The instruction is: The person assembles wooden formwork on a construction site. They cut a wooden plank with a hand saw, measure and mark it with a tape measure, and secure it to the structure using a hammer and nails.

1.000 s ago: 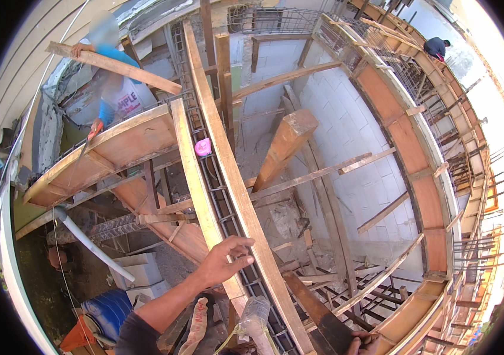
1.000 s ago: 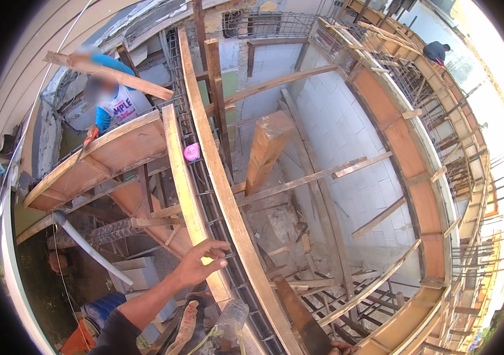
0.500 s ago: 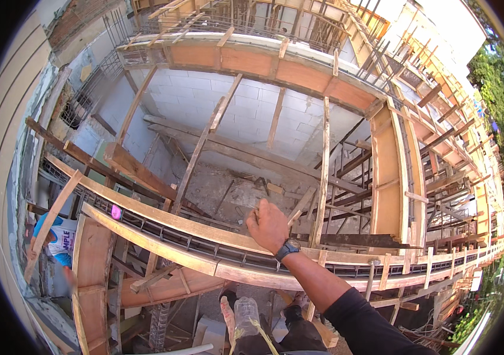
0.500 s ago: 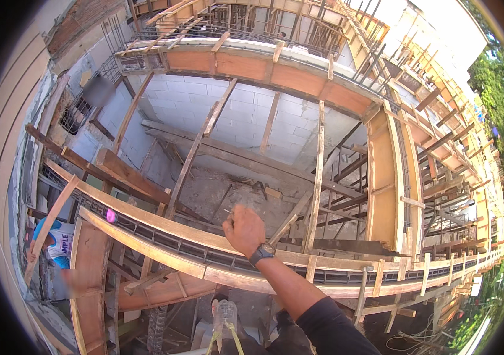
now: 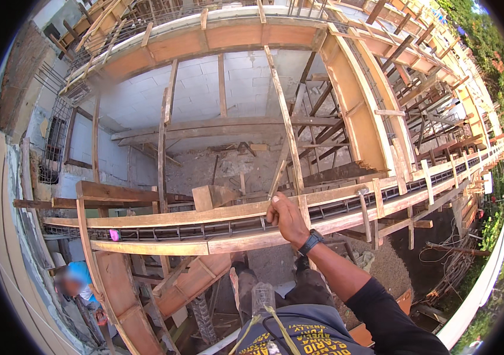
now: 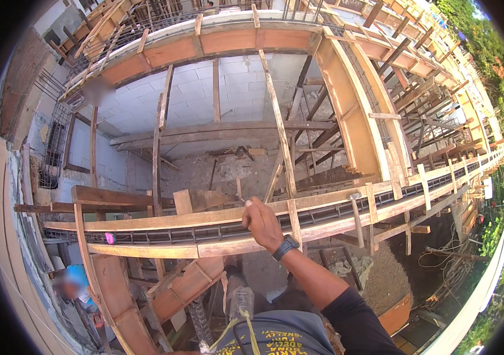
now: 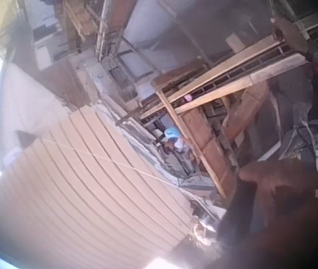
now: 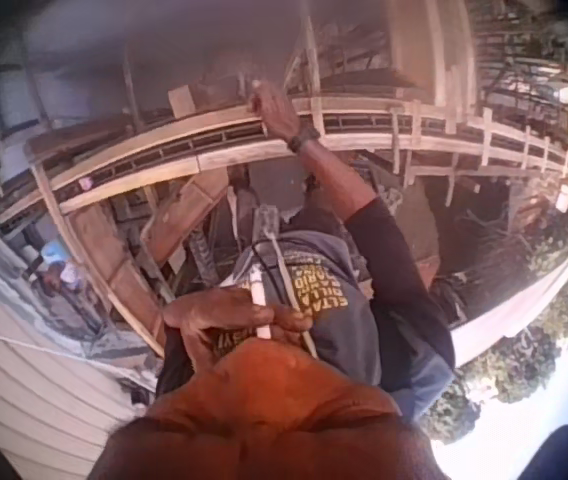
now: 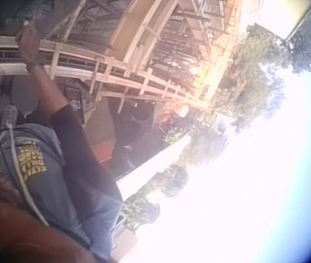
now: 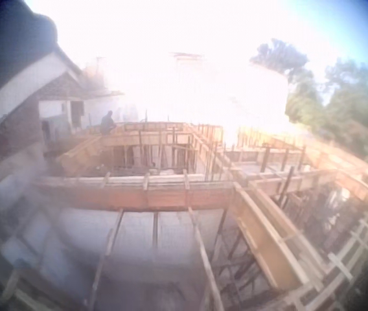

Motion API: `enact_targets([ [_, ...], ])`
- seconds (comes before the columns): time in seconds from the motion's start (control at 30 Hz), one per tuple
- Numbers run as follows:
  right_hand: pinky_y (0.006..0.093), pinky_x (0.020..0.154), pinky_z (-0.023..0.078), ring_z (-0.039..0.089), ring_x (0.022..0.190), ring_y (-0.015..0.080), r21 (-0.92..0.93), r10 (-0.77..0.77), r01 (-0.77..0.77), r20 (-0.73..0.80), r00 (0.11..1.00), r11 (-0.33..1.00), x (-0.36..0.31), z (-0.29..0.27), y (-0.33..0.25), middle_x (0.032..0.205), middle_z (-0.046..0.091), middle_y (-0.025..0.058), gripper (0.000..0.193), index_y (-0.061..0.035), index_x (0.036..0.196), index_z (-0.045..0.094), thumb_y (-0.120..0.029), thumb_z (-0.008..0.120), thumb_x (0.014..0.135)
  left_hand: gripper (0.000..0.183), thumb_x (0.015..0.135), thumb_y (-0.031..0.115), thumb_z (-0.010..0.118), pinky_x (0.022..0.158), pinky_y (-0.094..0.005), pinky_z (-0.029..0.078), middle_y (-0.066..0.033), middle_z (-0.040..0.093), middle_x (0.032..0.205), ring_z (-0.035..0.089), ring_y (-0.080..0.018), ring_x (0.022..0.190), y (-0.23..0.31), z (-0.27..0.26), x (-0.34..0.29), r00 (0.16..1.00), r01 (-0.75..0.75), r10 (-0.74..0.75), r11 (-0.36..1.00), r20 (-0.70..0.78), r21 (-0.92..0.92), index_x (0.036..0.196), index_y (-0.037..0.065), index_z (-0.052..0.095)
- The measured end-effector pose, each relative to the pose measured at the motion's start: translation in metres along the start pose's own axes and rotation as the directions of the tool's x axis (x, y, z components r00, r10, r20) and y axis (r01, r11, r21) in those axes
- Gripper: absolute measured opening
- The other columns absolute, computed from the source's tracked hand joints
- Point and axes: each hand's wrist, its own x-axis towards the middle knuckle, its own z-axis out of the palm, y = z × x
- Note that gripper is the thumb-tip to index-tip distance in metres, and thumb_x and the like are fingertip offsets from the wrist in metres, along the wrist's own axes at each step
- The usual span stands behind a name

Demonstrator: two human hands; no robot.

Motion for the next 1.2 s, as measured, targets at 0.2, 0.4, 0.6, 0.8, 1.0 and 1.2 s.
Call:
enact_targets([
  [0.2,0.0251,0.06,0.041,0.047,0.066,0.0059,0.08,0.136,-0.133,-0.028,0.99,0.988,-0.121,-0.054,-0.042,0.073,0.055,0.0,0.017,-0.0031,0.09,0.057,-0.015,0.053,0.101,0.102,0.083,0.057,0.076,0.109,-0.0445,0.042,-0.0179,0.049,0.147,0.053,-0.0269,0.127,-0.042,-0.065,-0.04,0.827,0.481,-0.278,0.799,-0.489,0.361,0.156,0.003,0.031],
  [0.4,0.0347,0.064,0.048,0.062,0.068,0.025,-0.124,-0.041,0.094,0.376,0.926,0.988,-0.187,-0.056,-0.054,0.078,0.063,0.0127,0.013,0.0002,0.092,0.064,-0.013,0.064,0.093,0.085,0.09,0.04,0.075,0.111,-0.0461,0.04,-0.0182,0.051,0.146,0.053,-0.0279,0.13,-0.119,-0.068,-0.076,0.712,0.637,-0.525,0.762,-0.465,0.114,0.157,0.009,0.033],
  [0.6,0.0334,0.066,0.048,0.06,0.07,0.0185,-0.201,0.236,-0.21,0.116,0.965,0.957,-0.239,-0.092,0.012,0.079,0.062,0.0119,0.016,0.0008,0.093,0.064,-0.015,0.063,0.094,0.084,0.088,0.03,0.078,0.109,-0.0491,0.041,-0.0173,0.053,0.145,0.058,-0.0268,0.127,-0.161,-0.031,-0.078,0.55,0.831,-0.816,0.514,-0.175,0.214,0.157,0.012,0.034],
  [0.8,0.0275,0.066,0.044,0.054,0.072,0.0106,0.138,0.236,-0.2,-0.34,0.91,0.97,-0.239,-0.124,-0.037,0.077,0.06,0.0014,0.009,0.0001,0.091,0.066,-0.009,0.065,0.093,0.076,0.087,0.018,0.078,0.104,-0.0448,0.046,-0.0111,0.059,0.137,0.063,-0.0239,0.117,-0.161,0.011,-0.036,0.608,0.789,-0.786,0.583,-0.11,0.195,0.153,0.011,0.042],
  [1.0,0.0294,0.067,0.047,0.06,0.074,0.0155,-0.153,-0.083,0.031,-0.35,0.933,0.988,-0.229,-0.132,-0.079,0.081,0.065,0.007,0.006,-0.0007,0.09,0.069,-0.006,0.07,0.088,0.07,0.087,0.016,0.076,0.107,-0.043,0.043,-0.0104,0.06,0.135,0.06,-0.0231,0.119,-0.16,0.013,-0.011,0.728,0.675,-0.684,0.702,-0.048,0.229,0.15,0.008,0.046],
  [1.2,0.0387,0.072,0.049,0.063,0.08,0.0274,-0.111,-0.003,0.028,0.226,0.974,0.993,-0.25,-0.117,-0.068,0.084,0.064,0.011,0.012,-0.0021,0.094,0.068,-0.014,0.068,0.089,0.073,0.09,0.024,0.075,0.111,-0.0432,0.04,-0.0153,0.055,0.139,0.049,-0.0287,0.132,-0.19,0.006,-0.009,0.505,0.768,-0.863,0.463,0.027,0.443,0.153,0.011,0.041],
])
